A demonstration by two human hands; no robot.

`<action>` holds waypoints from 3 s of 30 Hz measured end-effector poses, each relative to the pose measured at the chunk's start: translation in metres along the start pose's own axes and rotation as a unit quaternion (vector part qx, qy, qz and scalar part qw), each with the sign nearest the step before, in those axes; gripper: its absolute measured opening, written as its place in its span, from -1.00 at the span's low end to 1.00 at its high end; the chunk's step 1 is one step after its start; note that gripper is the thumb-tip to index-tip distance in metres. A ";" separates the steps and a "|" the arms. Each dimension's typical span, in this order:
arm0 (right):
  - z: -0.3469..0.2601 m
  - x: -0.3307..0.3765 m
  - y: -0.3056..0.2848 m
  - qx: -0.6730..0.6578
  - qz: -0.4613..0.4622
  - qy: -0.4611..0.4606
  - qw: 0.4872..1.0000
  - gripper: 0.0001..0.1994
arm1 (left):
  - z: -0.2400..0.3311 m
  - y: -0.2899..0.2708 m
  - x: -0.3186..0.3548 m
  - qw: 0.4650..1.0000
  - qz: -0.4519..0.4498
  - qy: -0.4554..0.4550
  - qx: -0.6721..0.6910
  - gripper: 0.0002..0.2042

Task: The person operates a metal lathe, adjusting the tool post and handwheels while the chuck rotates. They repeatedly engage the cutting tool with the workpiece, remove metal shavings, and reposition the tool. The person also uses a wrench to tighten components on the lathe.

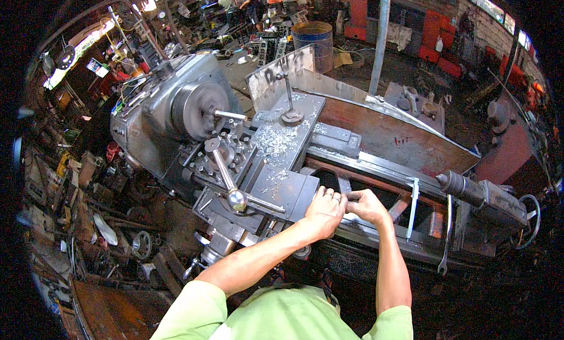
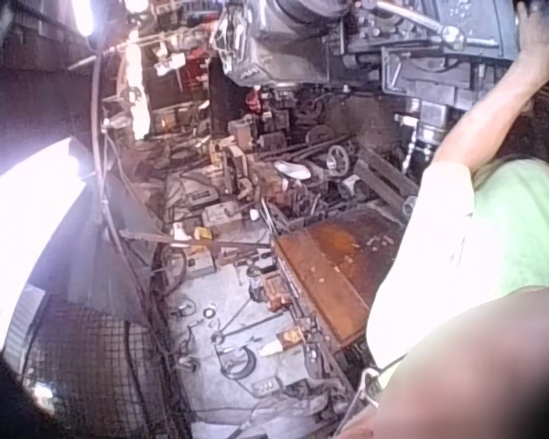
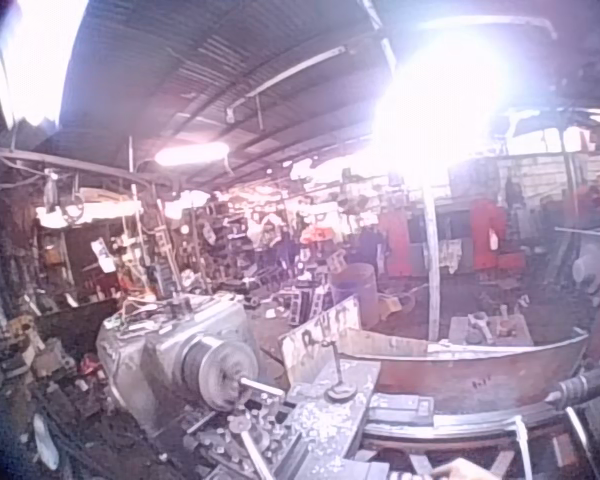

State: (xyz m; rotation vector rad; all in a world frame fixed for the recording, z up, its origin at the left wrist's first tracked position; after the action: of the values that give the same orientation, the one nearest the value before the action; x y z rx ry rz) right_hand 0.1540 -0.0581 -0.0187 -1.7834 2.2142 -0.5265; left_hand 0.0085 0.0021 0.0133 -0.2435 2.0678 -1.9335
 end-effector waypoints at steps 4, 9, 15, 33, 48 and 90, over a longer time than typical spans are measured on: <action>-0.009 0.033 0.006 0.070 0.142 -0.097 0.983 -0.59 | -0.004 -0.005 -0.009 0.996 -0.080 0.021 0.017 -0.44; -0.021 0.055 0.038 0.306 0.224 -0.230 0.896 -0.44 | -0.009 -0.013 -0.018 0.987 -0.149 0.039 0.043 -0.46; -0.011 0.048 0.063 0.394 0.290 -0.242 0.838 -0.56 | -0.013 -0.016 -0.040 0.950 -0.303 0.051 0.060 -0.33; -0.004 0.034 0.065 0.285 0.268 -0.192 0.900 -0.82 | 0.018 -0.002 0.053 0.974 0.136 -0.114 0.137 -0.38; -0.010 0.034 0.057 0.179 0.175 0.018 0.968 -0.58 | 0.018 0.040 0.041 0.963 0.252 -0.083 0.033 -0.40; -0.034 0.044 0.047 0.383 0.132 -0.177 0.897 -0.54 | -0.019 -0.022 -0.039 0.934 -0.347 0.019 0.078 -0.30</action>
State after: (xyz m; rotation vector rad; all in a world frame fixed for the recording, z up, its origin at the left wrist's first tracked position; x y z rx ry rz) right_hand 0.0890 -0.0880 -0.0065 -1.0455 1.6193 -0.7914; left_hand 0.0376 0.0308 0.0403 -1.0226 1.9933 -2.4830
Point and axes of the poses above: each hand's wrist, its own x-axis away from the middle knuckle, its own y-axis out of the palm, z = x × y, the point moved 3 cm from there along -x, towards the middle knuckle, and after that the axes turned 6 degrees about -y, right-handed, at the moved point
